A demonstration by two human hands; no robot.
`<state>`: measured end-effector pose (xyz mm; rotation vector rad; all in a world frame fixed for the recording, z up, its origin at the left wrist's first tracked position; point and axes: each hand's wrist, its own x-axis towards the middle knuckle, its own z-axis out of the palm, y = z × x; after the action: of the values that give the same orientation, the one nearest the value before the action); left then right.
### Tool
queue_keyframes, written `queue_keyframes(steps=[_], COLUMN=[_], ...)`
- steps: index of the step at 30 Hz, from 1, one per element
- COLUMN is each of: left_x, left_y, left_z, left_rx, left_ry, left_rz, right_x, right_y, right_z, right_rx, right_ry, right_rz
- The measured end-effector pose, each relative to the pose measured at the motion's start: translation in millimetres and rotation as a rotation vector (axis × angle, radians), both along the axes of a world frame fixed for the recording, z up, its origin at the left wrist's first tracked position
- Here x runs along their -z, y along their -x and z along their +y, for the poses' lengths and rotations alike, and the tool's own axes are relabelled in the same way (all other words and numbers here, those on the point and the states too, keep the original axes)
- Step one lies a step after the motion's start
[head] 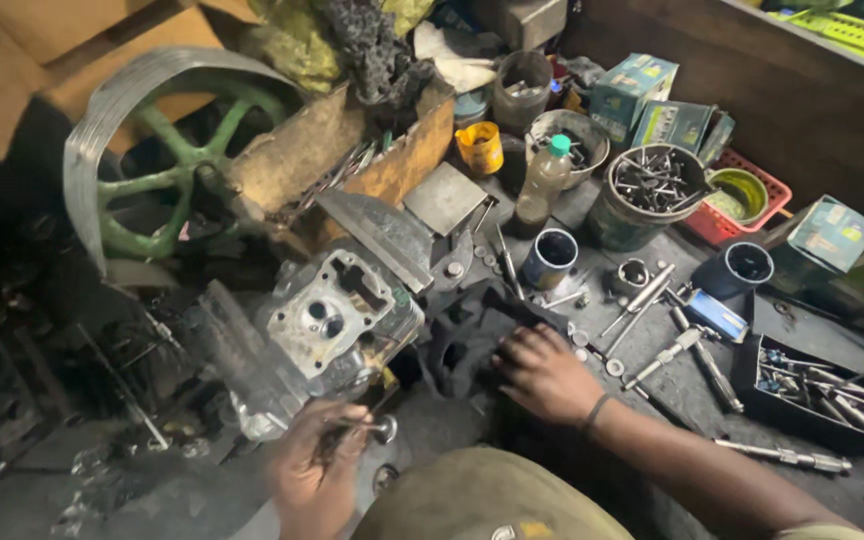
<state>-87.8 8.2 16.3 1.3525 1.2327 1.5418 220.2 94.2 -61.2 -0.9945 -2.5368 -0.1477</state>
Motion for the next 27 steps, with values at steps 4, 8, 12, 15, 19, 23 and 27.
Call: queue_keyframes(steps=[4, 8, 12, 15, 19, 23, 27], left_x=[-2.2, 3.2, 7.9, 3.7, -10.4, -20.9, -18.0], left_y=[4.2, 4.3, -0.7, -5.6, -9.9, -16.0, -28.3], left_z=[2.8, 9.5, 13.3, 15.0, 15.9, 15.4, 14.6], left_rx=[-0.12, -0.012, 0.015, 0.023, 0.055, 0.03, -0.013], left_ry=[0.218, -0.088, -0.112, -0.062, -0.074, -0.118, -0.077], left_rz=[0.126, 0.122, 0.1, 0.074, 0.137, 0.247, 0.273], right_x=[9.5, 18.1, 22.5, 18.3, 19.7, 12.2, 4.4], right_y=[-3.0, -9.2, -20.1, -23.9, -6.5, 24.2, 48.3], right_z=[0.2, -1.6, -0.5, -6.8, -23.1, -34.8, -39.5], right_rx=[0.124, 0.452, 0.475, 0.224, 0.083, -0.248, -0.17], right_ry=[0.295, 0.635, 0.824, 1.258, 1.677, 1.336, 1.407], right_rz=[-0.232, 0.075, 0.889, 1.775, 2.026, 1.459, 1.296])
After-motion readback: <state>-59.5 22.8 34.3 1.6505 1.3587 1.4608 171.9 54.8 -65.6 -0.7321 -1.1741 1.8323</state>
